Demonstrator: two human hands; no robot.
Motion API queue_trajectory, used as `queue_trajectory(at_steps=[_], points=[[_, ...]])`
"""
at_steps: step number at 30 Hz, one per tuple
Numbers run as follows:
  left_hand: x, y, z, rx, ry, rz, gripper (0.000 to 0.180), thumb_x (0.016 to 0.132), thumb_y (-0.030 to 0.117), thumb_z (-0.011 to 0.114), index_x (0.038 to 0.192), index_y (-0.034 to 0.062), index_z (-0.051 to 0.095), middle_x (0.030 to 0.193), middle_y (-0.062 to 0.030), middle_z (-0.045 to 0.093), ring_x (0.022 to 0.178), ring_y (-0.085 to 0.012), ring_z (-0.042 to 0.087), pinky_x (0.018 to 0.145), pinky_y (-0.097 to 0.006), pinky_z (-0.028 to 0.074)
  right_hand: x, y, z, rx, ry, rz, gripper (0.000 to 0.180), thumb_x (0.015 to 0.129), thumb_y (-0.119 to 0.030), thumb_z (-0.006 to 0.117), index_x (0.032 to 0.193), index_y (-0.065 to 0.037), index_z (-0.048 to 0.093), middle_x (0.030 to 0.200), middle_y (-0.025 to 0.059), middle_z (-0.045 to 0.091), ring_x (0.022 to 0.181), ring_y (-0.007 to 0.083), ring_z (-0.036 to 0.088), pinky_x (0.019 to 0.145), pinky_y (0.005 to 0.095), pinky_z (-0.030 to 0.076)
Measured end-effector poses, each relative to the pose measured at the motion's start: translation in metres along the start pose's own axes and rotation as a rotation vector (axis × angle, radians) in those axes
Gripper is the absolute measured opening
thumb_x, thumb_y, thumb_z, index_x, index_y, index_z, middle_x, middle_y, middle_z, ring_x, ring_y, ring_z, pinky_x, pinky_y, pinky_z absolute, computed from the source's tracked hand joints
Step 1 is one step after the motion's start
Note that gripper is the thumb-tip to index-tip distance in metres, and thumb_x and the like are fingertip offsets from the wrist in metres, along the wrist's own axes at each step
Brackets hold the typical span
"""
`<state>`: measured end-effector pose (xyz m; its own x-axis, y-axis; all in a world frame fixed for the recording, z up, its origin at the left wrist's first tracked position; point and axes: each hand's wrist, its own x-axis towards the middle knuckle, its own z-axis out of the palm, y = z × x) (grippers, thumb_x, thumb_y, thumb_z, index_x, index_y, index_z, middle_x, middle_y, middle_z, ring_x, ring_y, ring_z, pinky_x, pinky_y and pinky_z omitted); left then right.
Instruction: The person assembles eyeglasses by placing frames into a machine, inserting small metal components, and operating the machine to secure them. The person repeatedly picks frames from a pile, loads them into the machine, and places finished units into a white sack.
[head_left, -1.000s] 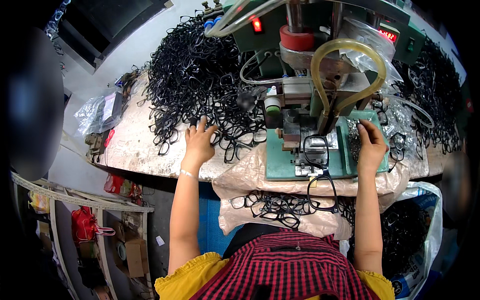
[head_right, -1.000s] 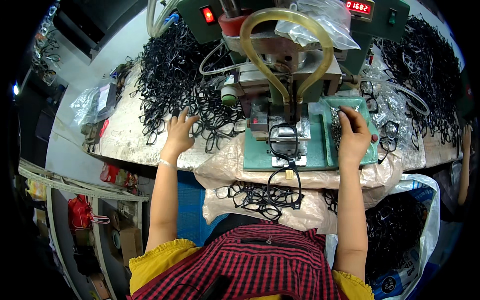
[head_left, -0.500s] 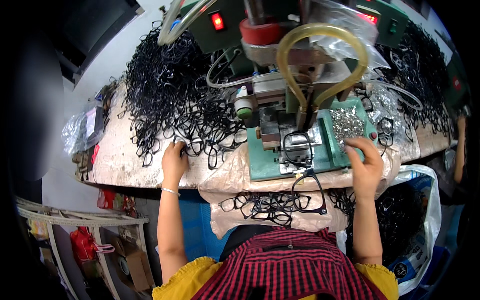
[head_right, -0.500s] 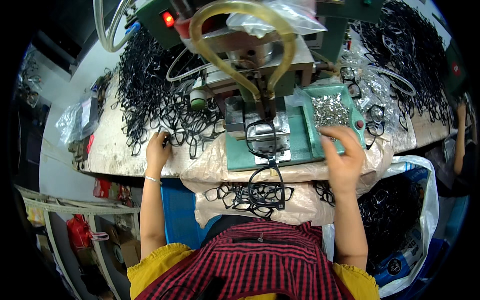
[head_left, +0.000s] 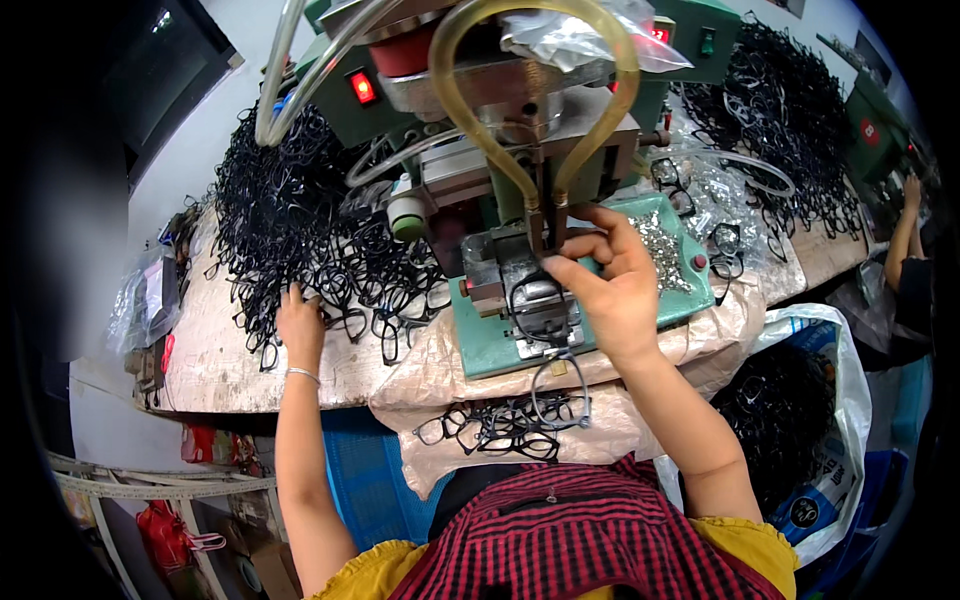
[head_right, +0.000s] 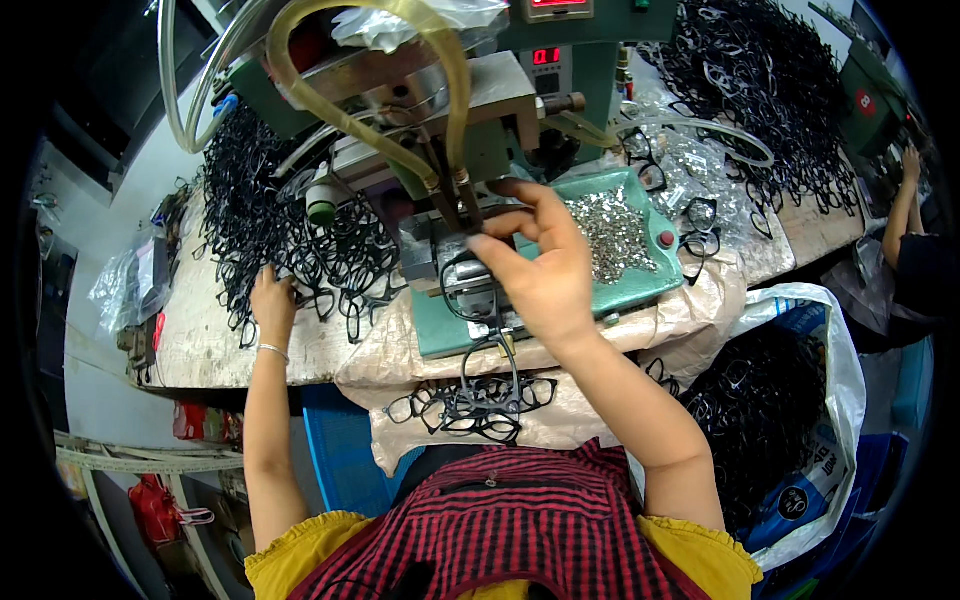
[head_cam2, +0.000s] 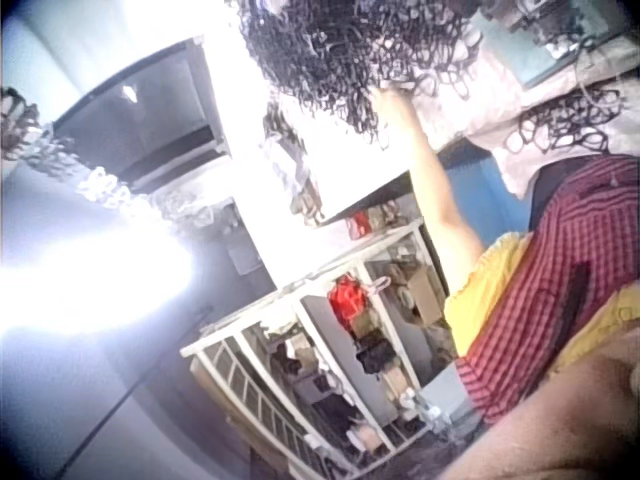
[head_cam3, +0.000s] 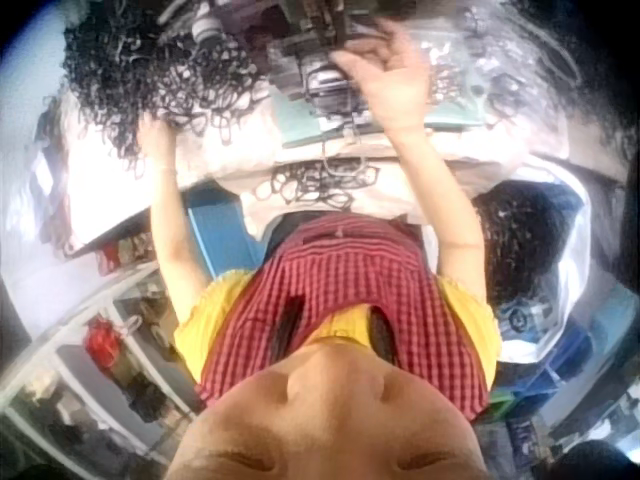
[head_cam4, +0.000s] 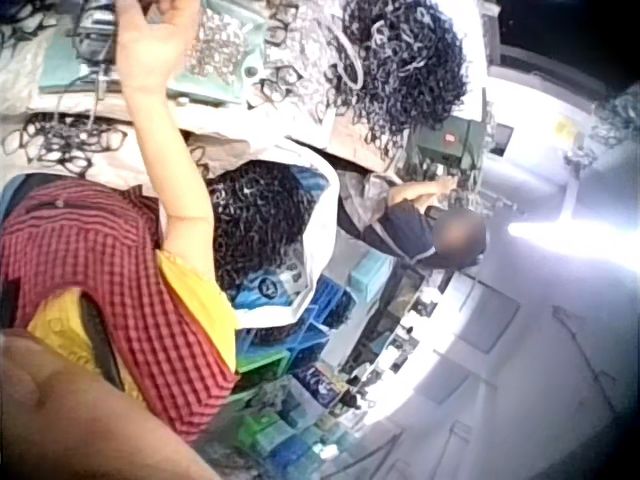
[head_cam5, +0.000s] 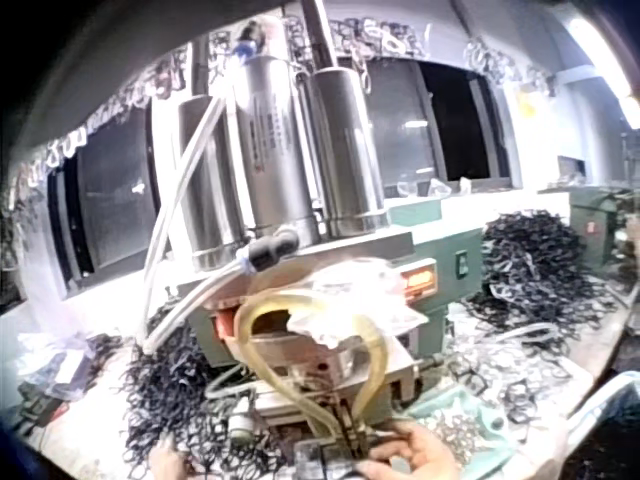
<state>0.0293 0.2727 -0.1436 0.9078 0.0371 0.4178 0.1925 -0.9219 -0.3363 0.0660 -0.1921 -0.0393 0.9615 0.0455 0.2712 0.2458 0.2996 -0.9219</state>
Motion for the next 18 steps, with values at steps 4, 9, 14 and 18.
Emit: queue_trajectory(at_steps=[4,9,14,18], points=[[0.029,-0.022,-0.026,-0.143,0.117,0.113,0.016,0.087,0.009,0.062,0.101,0.0075,0.07,0.101,-0.0096,0.07,0.086,-0.0303,0.062,0.084,-0.041,0.05,-0.008,-0.019,0.01,0.027,-0.003,0.045,0.055,0.082,0.003,0.068,0.132,0.006,0.046,0.107,0.0122,0.066,0.099,0.013,0.062,0.09,0.0286,0.047],[0.017,0.049,-0.107,-1.38,0.263,-0.552,0.022,0.104,0.019,0.048,0.118,0.006,0.059,0.067,0.0047,0.042,0.059,-0.0055,0.04,0.053,-0.022,0.034,-0.026,-0.03,-0.034,-0.327,-0.175,-0.09,0.05,0.082,-0.006,0.071,0.129,0.0,0.058,0.12,0.0125,0.066,0.111,0.0252,0.062,0.099,0.0372,0.047],[-0.029,0.186,-0.208,-1.899,-0.308,-0.412,0.039,0.099,0.03,0.057,0.127,0.0031,0.051,0.079,0.0041,0.047,0.064,-0.0061,0.047,0.055,-0.02,0.04,-0.049,0.014,-0.129,-1.392,0.162,-0.061,0.03,0.073,-0.013,0.077,0.1,-0.003,0.069,0.095,0.0141,0.065,0.095,0.0327,0.058,0.091,0.0416,0.046],[-0.016,0.243,-0.254,-2.586,-1.128,-0.262,0.037,0.105,0.034,0.044,0.116,-0.0006,0.048,0.09,-0.0164,0.066,0.068,-0.018,0.062,0.058,-0.03,0.053,-0.016,0.054,-0.136,-1.366,0.185,-0.447,0.015,0.075,-0.011,0.076,0.084,-0.004,0.068,0.086,0.0118,0.065,0.088,0.0329,0.059,0.082,0.043,0.047]])
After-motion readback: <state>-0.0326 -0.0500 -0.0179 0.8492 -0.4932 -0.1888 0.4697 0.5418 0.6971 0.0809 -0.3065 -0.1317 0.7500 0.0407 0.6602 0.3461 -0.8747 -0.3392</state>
